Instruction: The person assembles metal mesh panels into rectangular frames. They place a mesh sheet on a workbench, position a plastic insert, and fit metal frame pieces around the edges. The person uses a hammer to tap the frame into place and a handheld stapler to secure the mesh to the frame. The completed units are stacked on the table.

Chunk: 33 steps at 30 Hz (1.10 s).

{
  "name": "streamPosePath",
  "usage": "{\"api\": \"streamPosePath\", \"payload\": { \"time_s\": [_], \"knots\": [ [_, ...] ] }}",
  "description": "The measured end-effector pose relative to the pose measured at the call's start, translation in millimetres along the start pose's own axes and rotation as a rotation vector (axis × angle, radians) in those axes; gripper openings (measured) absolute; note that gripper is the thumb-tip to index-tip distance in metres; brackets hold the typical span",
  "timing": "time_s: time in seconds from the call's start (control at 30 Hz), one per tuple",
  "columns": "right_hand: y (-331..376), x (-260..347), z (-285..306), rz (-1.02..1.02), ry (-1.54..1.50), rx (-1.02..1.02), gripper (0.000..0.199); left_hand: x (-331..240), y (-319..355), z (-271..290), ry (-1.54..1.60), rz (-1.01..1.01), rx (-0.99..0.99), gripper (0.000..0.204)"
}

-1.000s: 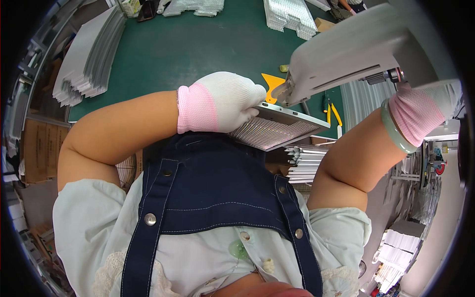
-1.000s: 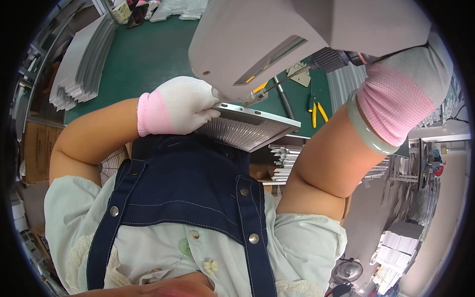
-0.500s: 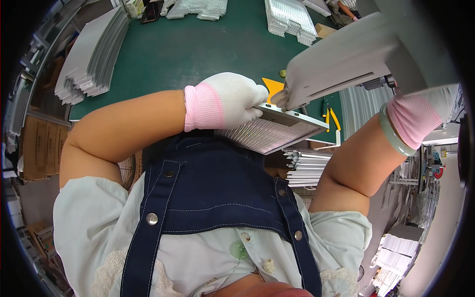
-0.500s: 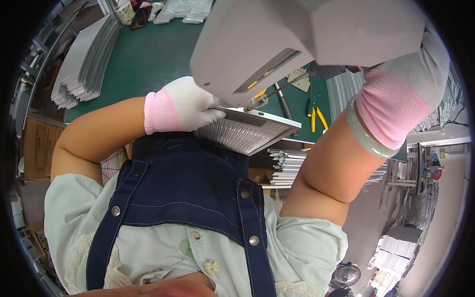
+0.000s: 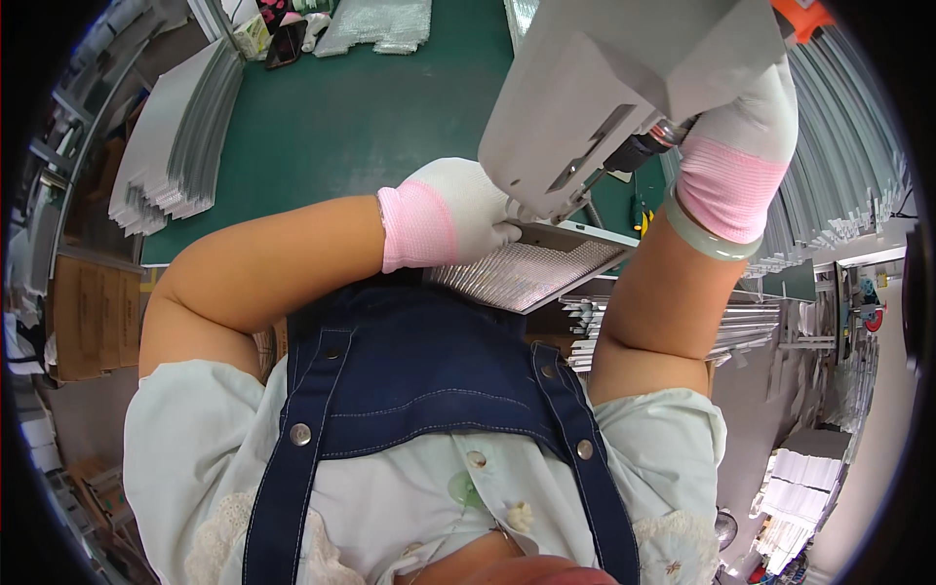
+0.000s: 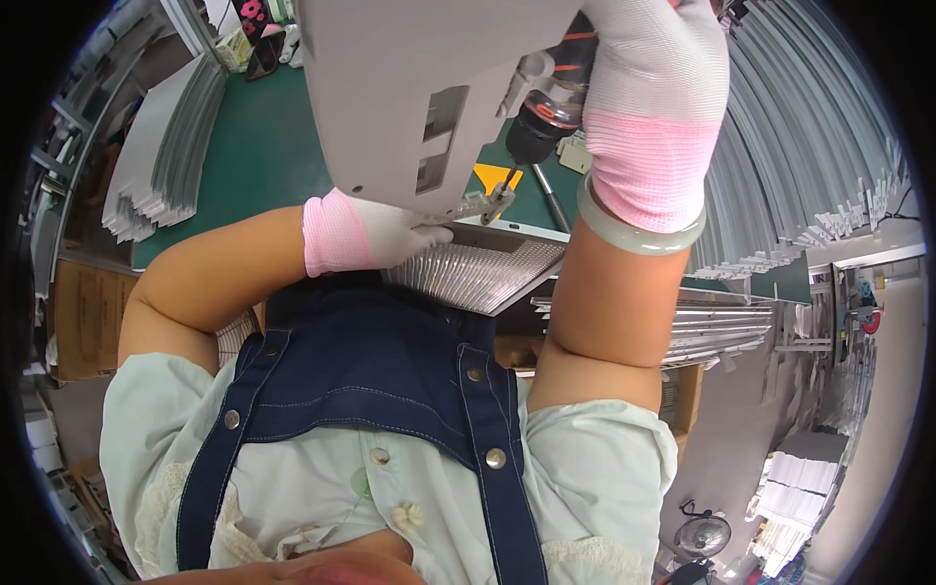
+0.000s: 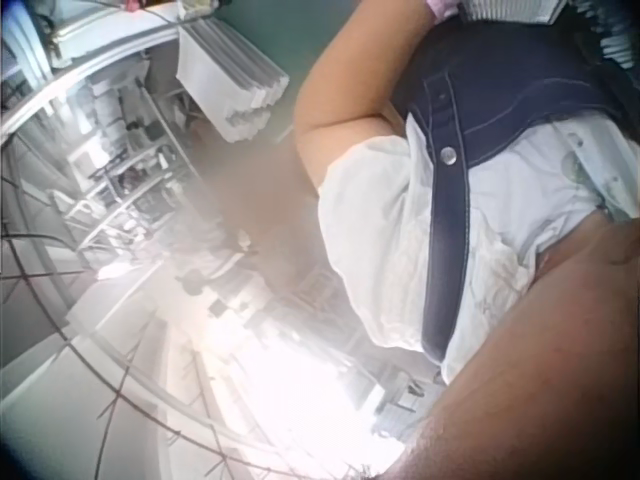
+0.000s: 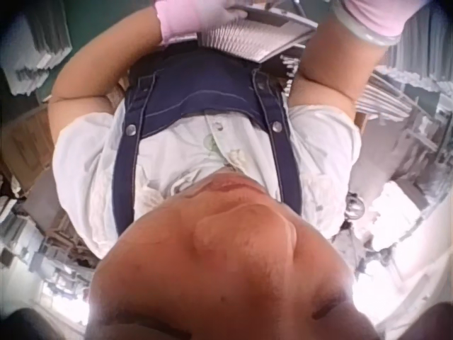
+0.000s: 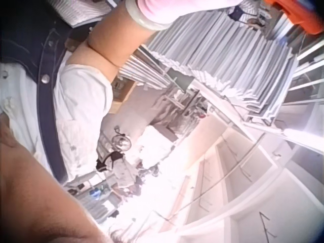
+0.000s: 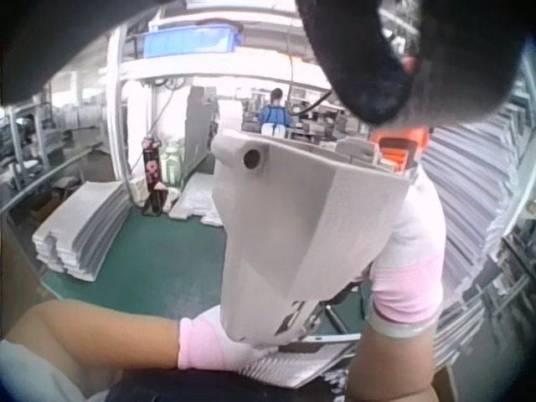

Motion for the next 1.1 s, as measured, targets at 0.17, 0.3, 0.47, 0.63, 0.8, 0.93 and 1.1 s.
{"api": "streamPosePath", "payload": {
  "time_s": [0.17, 0.3, 0.47, 0.63, 0.8, 0.93, 1.1],
  "knots": [
    [5, -5, -14, 0.019, -0.137, 0.058, 0.029, -2, -3, -3, 0.095, 0.018, 0.14, 0.023],
    [6, -15, -14, -0.049, -0.089, 0.042, 0.024, 1, 2, -4, 0.043, -0.106, -0.047, 0.021],
    [6, -4, -2, -0.134, 0.059, -0.072, 0.021, 0, -4, -3, -0.062, -0.107, -0.028, 0.023],
    [-1, -1, -6, -0.088, 0.178, -0.189, 0.029, 0, -4, 8, -0.092, -0.072, 0.01, 0.026],
    [-27, -1, 16, -0.14, 0.164, -0.239, 0.027, 0, 6, 19, 0.029, 0.061, 0.217, 0.03],
    [-51, 25, 30, -0.108, 0.108, -0.292, 0.026, 3, 45, 41, 0.171, 0.014, 0.208, 0.028],
    [-88, 19, 68, 0.013, 0.365, -0.282, 0.031, 21, 120, 113, 0.166, 0.234, 0.001, 0.029]
  ]
}}
Point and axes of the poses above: each hand's wrist, its own y-axis away from the middle knuckle, its own z-axis out of the back of the hand, x = y × z, the point moved 6 cm from there along -y, towards the middle knuckle, and after that the axes turned 5 degrees about z, right-handed, at the moved point
